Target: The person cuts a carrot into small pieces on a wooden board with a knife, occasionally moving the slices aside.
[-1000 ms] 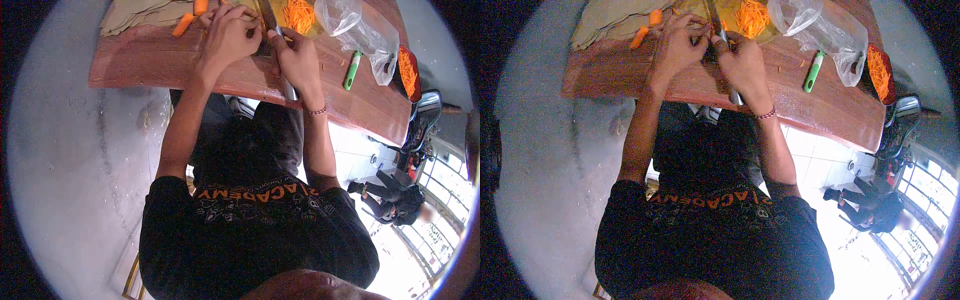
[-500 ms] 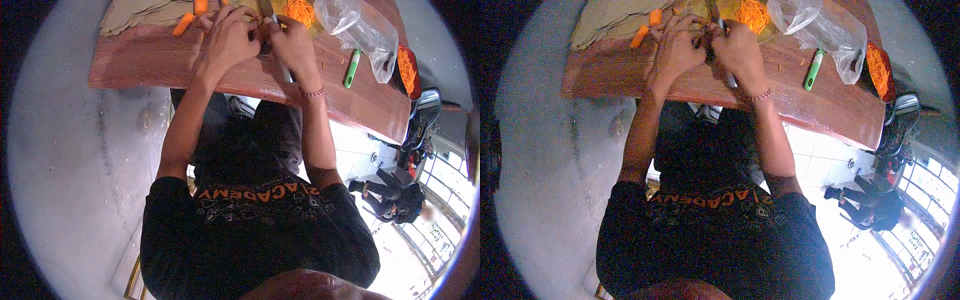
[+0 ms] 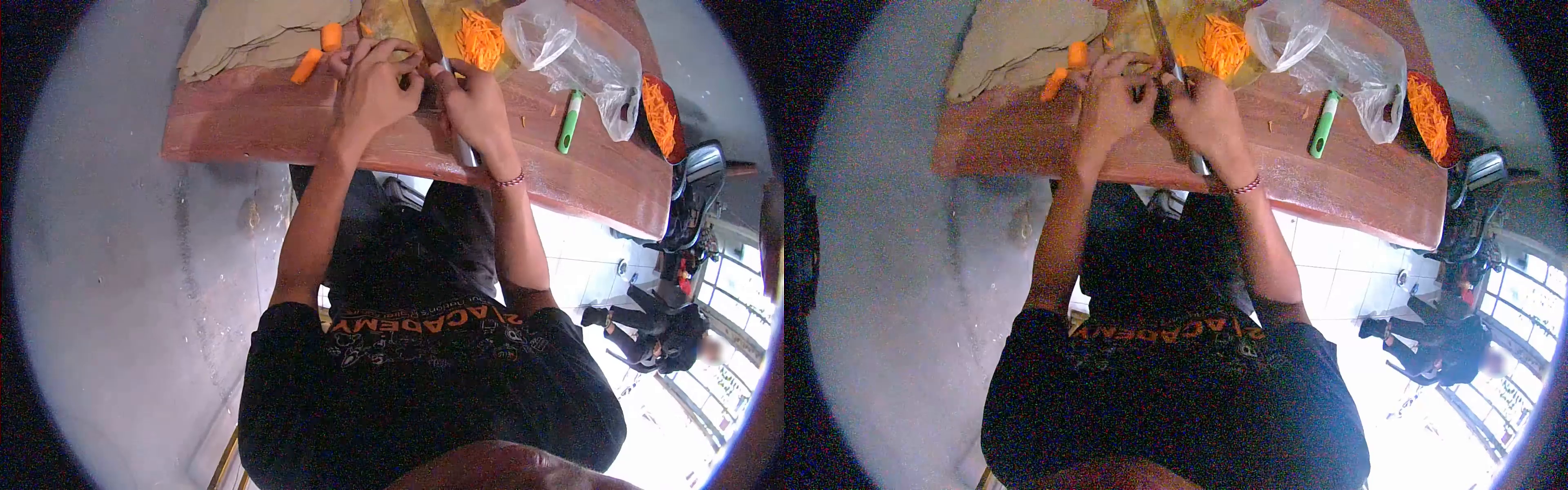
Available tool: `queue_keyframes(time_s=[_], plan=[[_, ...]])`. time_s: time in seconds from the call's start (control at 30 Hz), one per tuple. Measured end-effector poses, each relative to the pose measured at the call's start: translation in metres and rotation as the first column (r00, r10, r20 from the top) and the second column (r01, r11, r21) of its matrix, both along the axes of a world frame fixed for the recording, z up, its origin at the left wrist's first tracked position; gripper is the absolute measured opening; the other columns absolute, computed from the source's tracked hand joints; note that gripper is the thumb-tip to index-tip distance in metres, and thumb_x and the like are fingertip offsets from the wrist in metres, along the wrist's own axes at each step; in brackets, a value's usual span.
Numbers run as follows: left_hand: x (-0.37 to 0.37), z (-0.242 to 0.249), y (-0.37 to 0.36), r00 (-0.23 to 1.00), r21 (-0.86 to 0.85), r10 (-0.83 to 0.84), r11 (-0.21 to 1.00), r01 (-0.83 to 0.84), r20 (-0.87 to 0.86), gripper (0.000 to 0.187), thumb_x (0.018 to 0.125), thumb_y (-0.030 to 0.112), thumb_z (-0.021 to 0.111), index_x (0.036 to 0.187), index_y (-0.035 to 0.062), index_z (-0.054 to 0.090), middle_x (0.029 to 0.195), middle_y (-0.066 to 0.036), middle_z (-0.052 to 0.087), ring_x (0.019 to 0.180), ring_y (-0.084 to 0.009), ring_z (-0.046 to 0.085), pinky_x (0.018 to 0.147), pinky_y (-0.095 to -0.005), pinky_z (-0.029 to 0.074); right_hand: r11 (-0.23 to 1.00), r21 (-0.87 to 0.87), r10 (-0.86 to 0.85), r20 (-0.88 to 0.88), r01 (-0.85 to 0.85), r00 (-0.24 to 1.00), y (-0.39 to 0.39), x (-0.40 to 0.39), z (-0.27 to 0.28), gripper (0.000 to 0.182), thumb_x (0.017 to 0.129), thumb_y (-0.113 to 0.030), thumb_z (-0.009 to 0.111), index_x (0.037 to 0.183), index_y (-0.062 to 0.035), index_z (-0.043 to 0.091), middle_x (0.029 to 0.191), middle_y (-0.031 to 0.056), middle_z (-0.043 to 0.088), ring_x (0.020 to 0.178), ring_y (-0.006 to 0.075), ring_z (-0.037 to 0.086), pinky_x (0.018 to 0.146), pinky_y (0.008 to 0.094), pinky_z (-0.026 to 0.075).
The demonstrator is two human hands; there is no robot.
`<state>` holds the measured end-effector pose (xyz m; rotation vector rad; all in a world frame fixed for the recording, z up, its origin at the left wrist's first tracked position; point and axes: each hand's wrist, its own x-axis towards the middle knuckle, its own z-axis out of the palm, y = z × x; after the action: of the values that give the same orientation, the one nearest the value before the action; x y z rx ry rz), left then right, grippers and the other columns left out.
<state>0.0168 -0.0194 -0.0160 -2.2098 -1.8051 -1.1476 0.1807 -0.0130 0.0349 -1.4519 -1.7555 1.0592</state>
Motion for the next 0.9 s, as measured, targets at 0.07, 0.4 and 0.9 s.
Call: queue_keyframes(time_s=[0.07, 0.4, 0.9], plan=[[0.0, 0.0, 0.0, 1.0, -0.002, 0.012, 1.0, -0.012, -0.003, 0.025, 0.075, 0.027, 0.07, 0.096, 0.0176, 0.079, 0.113, 0.006, 0.067, 0.111, -0.0173, 0.054, 0.099, -0.0453, 0.029, 1.0, 0.027, -0.007, 0.033, 0.006, 0.999, -0.003, -0.001, 0.004, 0.036, 0.093, -0.028, 0.058, 0.1, 0.0057, 0.066, 0.082, 0.0337, 0.064, 0.085, 0.0486, 0.065, 0.074, 0.0495, 0.051], [0.0, 0.006, -0.002, 0.996, 0.002, -0.066, 0.998, 0.067, -0.053, 0.025, 0.077, 0.022, 0.067, 0.1, 0.0156, 0.078, 0.114, 0.001, 0.067, 0.11, -0.0242, 0.055, 0.099, -0.0486, 0.034, 0.994, 0.11, 0.004, 0.178, -0.024, 0.984, 0.023, -0.005, 0.001, 0.035, 0.09, -0.029, 0.06, 0.095, 0.0043, 0.067, 0.084, 0.032, 0.065, 0.083, 0.0486, 0.065, 0.075, 0.0507, 0.053], [-0.029, 0.017, -0.006, 0.996, 0.164, -0.024, 0.986, 0.01, 0.083, 0.031, 0.083, 0.013, 0.065, 0.114, 0.0114, 0.073, 0.119, -0.006, 0.068, 0.111, -0.0277, 0.057, 0.097, -0.0427, 0.041, 0.973, -0.151, 0.152, -0.155, -0.176, 0.976, 0.005, 0.015, -0.004, 0.036, 0.096, -0.034, 0.058, 0.095, 0.0006, 0.067, 0.057, 0.0112, 0.063, 0.049, 0.0206, 0.063, 0.051, 0.0378, 0.05]])
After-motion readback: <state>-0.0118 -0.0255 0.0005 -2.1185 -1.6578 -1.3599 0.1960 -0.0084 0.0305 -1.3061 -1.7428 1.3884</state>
